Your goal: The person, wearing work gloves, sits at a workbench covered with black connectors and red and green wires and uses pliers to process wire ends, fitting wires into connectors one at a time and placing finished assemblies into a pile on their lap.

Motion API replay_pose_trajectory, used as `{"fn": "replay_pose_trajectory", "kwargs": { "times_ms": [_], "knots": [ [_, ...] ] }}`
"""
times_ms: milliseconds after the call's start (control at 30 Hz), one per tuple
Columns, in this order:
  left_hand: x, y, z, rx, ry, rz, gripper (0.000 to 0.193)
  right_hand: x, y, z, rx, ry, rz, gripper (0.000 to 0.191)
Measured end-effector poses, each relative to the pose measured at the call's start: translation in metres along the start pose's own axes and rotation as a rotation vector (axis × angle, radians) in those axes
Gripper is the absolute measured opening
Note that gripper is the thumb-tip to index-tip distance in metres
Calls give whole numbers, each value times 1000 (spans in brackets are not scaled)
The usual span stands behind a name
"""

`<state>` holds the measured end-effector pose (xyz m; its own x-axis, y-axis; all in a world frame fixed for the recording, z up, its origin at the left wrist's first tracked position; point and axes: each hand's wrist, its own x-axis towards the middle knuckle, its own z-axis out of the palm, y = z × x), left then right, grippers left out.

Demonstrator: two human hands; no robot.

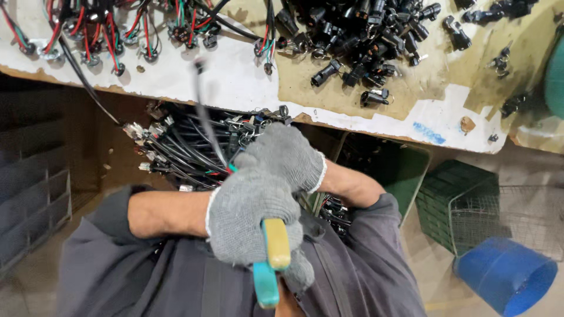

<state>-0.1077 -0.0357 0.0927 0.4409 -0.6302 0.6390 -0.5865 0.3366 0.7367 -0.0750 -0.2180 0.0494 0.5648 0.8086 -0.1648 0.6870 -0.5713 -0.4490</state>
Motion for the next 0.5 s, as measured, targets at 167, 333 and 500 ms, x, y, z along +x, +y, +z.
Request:
{"fn": "replay_pose_trajectory", "kwargs": {
  "times_ms": [167,333,500],
  "knots": [
    [62,-14,-51,133,485,-420,17,-13,-12,-18,59,162,-189,47],
    [51,-149,-77,1084,-3,-690,33,-32,-1,-41,173,374,-151,38],
    [-11,-162,-69,765,103,-715,17,-45,74,-41,-225,484,393,29]
  ]
}}
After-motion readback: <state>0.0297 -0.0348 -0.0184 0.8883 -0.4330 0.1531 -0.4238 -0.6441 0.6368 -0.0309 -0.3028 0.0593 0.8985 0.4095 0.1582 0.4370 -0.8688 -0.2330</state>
